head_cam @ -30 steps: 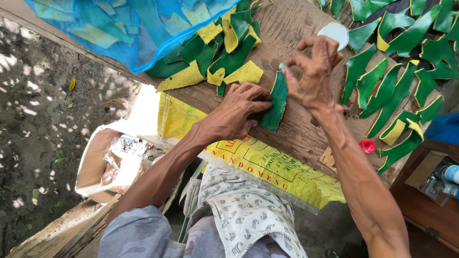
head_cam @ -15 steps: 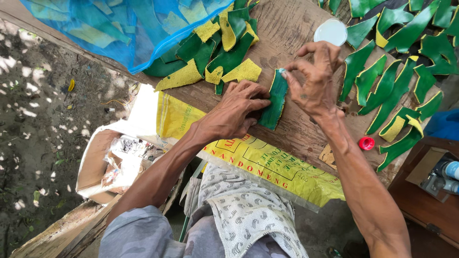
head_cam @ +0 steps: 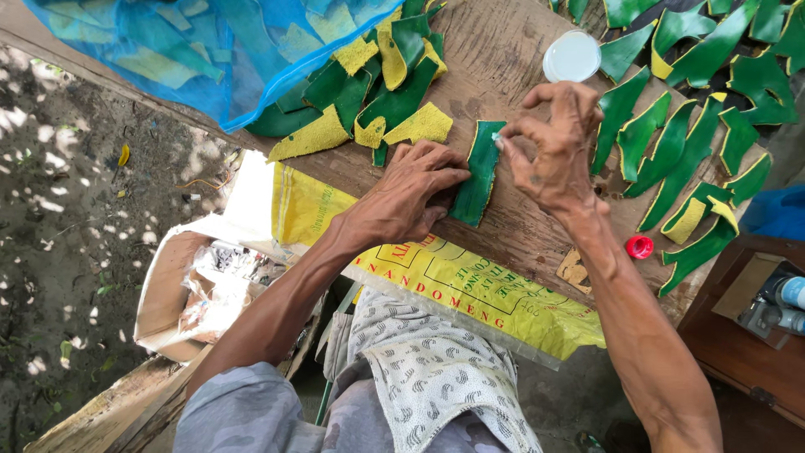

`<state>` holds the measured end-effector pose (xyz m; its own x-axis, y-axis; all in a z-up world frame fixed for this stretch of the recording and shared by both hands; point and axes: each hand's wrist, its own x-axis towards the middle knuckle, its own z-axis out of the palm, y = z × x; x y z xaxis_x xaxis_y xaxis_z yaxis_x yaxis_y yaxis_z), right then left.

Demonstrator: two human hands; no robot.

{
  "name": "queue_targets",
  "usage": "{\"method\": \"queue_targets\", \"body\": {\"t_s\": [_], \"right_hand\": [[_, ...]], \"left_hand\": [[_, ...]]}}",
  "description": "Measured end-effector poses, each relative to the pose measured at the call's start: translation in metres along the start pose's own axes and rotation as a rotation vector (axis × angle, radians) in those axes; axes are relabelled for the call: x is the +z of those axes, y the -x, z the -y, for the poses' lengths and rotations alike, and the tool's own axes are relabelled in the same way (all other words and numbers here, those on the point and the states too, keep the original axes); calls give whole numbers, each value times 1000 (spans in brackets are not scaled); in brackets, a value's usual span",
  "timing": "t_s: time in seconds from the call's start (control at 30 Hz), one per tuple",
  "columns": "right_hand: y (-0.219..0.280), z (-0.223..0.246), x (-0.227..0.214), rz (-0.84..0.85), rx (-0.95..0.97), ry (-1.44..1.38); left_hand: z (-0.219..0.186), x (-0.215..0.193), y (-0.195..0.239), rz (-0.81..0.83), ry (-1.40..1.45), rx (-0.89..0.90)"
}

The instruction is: The person applies a white substance from a small container onto the edges of green and yellow fabric pieces using a small applicator. They handle the pieces one at a time, spreading the substance along the seams and edges on a wooden workbench.

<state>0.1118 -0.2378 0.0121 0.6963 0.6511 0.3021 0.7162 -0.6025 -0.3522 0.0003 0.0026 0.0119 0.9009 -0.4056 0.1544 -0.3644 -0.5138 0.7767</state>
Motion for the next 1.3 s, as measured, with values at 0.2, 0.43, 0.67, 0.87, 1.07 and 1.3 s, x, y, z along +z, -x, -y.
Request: {"method": "queue_targets", "body": {"t_s": [0.2,0.43,0.67,0.87,1.07,1.3], "right_hand": [[19,31,-14,118,-29,-79],[28,45,-12,74,-18,-47],[64,74,-15,111,-61,-110],[59,70,-30,13,50,-135],[78,65,-57,-158,192,-228],[93,58,-51,-206,348,-290]], "left_hand": [[-4,-2,1,-57,55,25],[-3,3,-2,9,-49,19],[-3,1,-6,39,-93,7],[-5,-2,-5,49,-19,-22],[-10,-8,4,-92,243,-159],[-15,-3,-36,-248,183,-223]]}}
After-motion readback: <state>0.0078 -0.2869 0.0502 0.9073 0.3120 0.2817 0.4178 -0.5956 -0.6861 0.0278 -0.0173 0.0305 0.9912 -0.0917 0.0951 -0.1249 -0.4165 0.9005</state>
